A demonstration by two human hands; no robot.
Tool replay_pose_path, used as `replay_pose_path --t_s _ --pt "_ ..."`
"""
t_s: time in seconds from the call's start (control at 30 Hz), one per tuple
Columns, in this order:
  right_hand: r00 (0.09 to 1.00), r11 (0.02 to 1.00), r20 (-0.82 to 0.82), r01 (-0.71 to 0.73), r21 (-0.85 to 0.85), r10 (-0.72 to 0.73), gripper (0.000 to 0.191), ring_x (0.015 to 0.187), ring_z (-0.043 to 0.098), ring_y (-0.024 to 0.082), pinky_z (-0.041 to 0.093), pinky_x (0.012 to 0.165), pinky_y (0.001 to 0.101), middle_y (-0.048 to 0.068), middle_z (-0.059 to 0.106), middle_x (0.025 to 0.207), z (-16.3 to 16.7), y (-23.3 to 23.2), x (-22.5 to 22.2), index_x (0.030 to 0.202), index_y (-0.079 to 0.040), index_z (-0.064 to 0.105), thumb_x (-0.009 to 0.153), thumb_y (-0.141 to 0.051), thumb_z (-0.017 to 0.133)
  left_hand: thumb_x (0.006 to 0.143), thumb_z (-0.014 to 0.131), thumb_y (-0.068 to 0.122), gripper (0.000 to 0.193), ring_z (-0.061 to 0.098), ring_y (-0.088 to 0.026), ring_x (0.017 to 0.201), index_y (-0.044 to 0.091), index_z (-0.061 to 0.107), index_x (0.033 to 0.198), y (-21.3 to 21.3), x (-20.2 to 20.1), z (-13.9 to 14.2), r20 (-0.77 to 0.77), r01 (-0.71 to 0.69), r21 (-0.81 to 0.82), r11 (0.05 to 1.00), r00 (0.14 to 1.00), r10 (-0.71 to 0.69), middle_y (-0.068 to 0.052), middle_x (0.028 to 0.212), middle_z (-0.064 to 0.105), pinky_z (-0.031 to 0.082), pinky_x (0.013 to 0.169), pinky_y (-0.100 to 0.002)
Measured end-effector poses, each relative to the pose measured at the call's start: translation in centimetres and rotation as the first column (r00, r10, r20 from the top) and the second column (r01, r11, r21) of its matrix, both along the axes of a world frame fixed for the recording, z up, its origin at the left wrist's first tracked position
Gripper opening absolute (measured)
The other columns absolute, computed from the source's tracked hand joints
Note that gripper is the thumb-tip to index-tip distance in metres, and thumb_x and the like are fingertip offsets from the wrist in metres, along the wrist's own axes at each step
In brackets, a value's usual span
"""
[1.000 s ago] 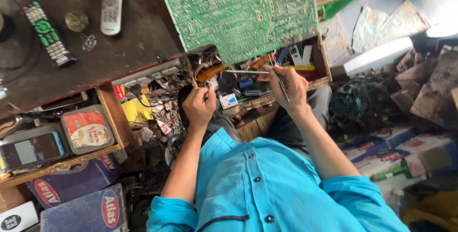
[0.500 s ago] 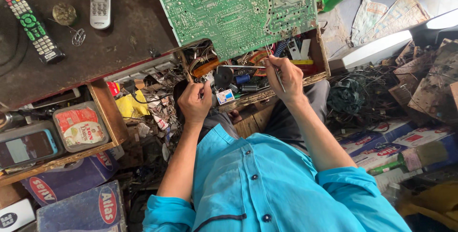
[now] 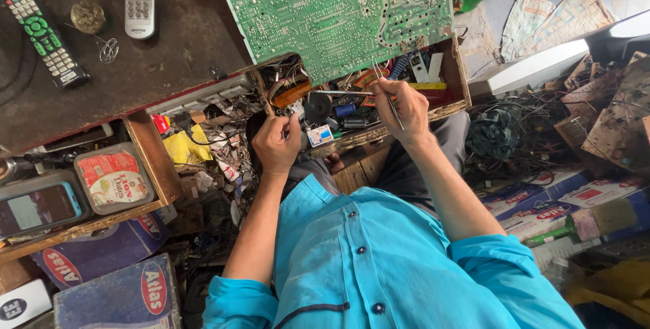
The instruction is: The person uses a screwdriver to remove screws from a green circuit board, then flips the board over to reveal the component side. They continue to manipulate the board and wires on a cluttered workbench.
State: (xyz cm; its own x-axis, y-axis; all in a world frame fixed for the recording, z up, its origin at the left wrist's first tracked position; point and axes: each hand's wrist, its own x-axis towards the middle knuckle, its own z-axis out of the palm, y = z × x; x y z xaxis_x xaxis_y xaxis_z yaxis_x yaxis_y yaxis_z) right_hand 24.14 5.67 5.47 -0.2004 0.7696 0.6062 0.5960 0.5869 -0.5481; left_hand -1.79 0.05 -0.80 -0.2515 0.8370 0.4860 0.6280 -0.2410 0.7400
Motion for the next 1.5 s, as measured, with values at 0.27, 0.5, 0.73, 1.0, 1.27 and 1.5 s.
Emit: replay_pose_path --t_s 0.27,0.5,0.73,1.0,1.27,1.5 --pt "1.0 1.0 -0.005 -0.014 -0.004 0.014 0.016 0.085 0.077 0.024 0.06 0.072 0.0309 0.015 0.075 0.096 0.1 0.0 -0.3 0.108 0.003 0.063 0.097 0.004 0.075 0.094 0.079 0.013 0.024 0.063 -0.019 0.06 0.005 0.063 0.078 0.0 0.0 0.1 -0.01 0.004 0.005 1.0 1.0 -0.004 -0.005 0.071 0.062 0.046 0.054 -0.031" --pt "1.0 1.0 0.001 0.022 0.001 -0.022 0.015 0.077 0.076 0.022 0.057 0.066 0.0304 0.015 0.074 0.091 0.3 0.0 -0.7 0.104 0.002 0.064 0.097 0.003 0.077 0.094 0.078 0.013 0.025 0.063 -0.018 0.06 0.005 0.062 0.078 0.0 0.1 0.4 -0.005 0.002 0.007 1.0 1.0 -0.002 -0.004 0.07 0.062 0.046 0.053 -0.031" --pt "0.999 0.998 0.026 -0.039 0.055 0.038 0.013 0.071 0.072 0.024 0.055 0.063 0.0322 0.013 0.069 0.083 -0.4 0.3 -0.3 0.101 0.001 0.062 0.097 0.004 0.074 0.092 0.079 0.012 0.025 0.063 -0.024 0.059 0.005 0.061 0.076 -0.1 -0.1 -1.0 -0.018 -0.015 0.0 1.0 1.0 0.015 -0.007 0.069 0.061 0.047 0.053 -0.034" --pt "0.985 0.996 -0.17 -0.032 -0.089 0.016 0.019 0.072 0.075 0.016 0.058 0.059 0.029 0.013 0.077 0.09 -1.1 0.7 -1.0 0.11 -0.001 0.065 0.093 0.001 0.071 0.086 0.076 0.018 0.022 0.065 -0.031 0.062 0.008 0.062 0.073 0.8 0.2 -0.4 -0.052 -0.043 0.072 0.996 0.998 0.047 -0.01 0.069 0.063 0.051 0.055 -0.039" --pt "1.0 0.999 -0.005 -0.009 -0.04 0.008 0.017 0.067 0.072 0.02 0.054 0.058 0.031 0.012 0.073 0.08 -1.7 0.8 -0.1 0.103 0.0 0.065 0.088 -0.002 0.073 0.085 0.079 0.015 0.027 0.064 -0.027 0.055 0.006 0.06 0.07 0.5 0.5 1.0 0.03 -0.05 0.046 0.998 0.998 0.048 -0.007 0.065 0.062 0.049 0.049 -0.036" --pt "0.996 0.995 -0.086 0.022 -0.099 -0.031 0.012 0.072 0.076 0.017 0.057 0.059 0.0281 0.012 0.075 0.084 -1.2 0.6 -0.5 0.099 0.0 0.065 0.089 -0.001 0.072 0.086 0.079 0.014 0.026 0.064 -0.024 0.054 0.006 0.06 0.07 0.6 0.5 1.1 0.036 -0.041 0.05 0.998 0.999 0.039 -0.006 0.065 0.063 0.048 0.048 -0.034"
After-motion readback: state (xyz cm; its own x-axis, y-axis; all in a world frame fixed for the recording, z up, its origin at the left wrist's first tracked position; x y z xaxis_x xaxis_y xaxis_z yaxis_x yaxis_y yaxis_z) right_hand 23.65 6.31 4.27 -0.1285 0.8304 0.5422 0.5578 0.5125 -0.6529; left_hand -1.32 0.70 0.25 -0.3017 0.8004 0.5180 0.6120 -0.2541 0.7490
